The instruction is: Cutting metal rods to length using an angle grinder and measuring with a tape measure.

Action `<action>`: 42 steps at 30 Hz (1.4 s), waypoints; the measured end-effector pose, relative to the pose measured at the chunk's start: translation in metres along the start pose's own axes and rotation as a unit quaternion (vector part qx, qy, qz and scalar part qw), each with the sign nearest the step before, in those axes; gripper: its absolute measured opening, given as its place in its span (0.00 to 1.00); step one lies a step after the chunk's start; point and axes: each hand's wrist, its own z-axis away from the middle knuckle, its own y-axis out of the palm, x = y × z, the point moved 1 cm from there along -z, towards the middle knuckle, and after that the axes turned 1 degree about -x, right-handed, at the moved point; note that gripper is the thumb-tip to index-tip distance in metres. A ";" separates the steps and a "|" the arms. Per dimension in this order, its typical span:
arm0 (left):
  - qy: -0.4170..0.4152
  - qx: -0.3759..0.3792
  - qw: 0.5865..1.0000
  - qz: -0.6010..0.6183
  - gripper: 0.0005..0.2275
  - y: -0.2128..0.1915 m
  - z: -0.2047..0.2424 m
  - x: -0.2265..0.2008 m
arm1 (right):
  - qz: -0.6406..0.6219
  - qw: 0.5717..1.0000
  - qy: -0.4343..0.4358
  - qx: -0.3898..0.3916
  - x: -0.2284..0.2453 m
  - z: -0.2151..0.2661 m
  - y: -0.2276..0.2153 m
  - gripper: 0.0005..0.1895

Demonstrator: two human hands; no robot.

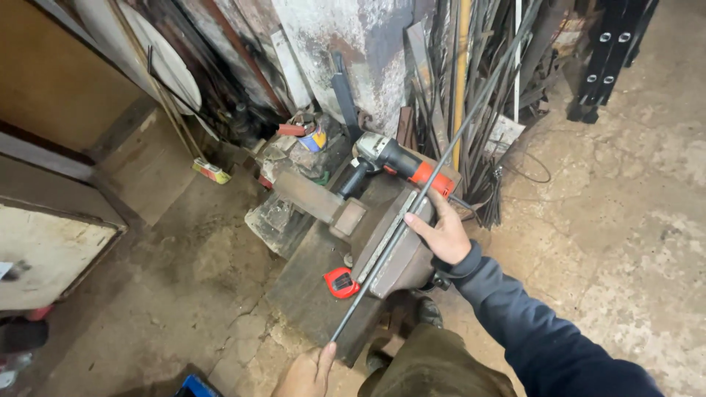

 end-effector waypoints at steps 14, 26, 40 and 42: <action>-0.008 0.032 0.993 0.114 0.27 0.043 -0.053 0.066 | -0.109 0.990 0.077 -0.047 -0.009 -0.006 0.009 0.28; -0.078 0.222 0.939 0.249 0.27 -0.025 -0.023 -0.007 | -0.125 0.983 0.124 -0.055 -0.029 -0.012 0.005 0.25; -0.029 0.276 0.930 0.242 0.30 -0.013 -0.039 0.027 | -0.058 0.991 0.061 -0.099 -0.049 0.005 -0.020 0.17; -0.034 0.280 0.923 0.260 0.30 -0.015 -0.036 0.021 | -0.054 0.989 0.083 -0.114 -0.076 0.026 -0.040 0.17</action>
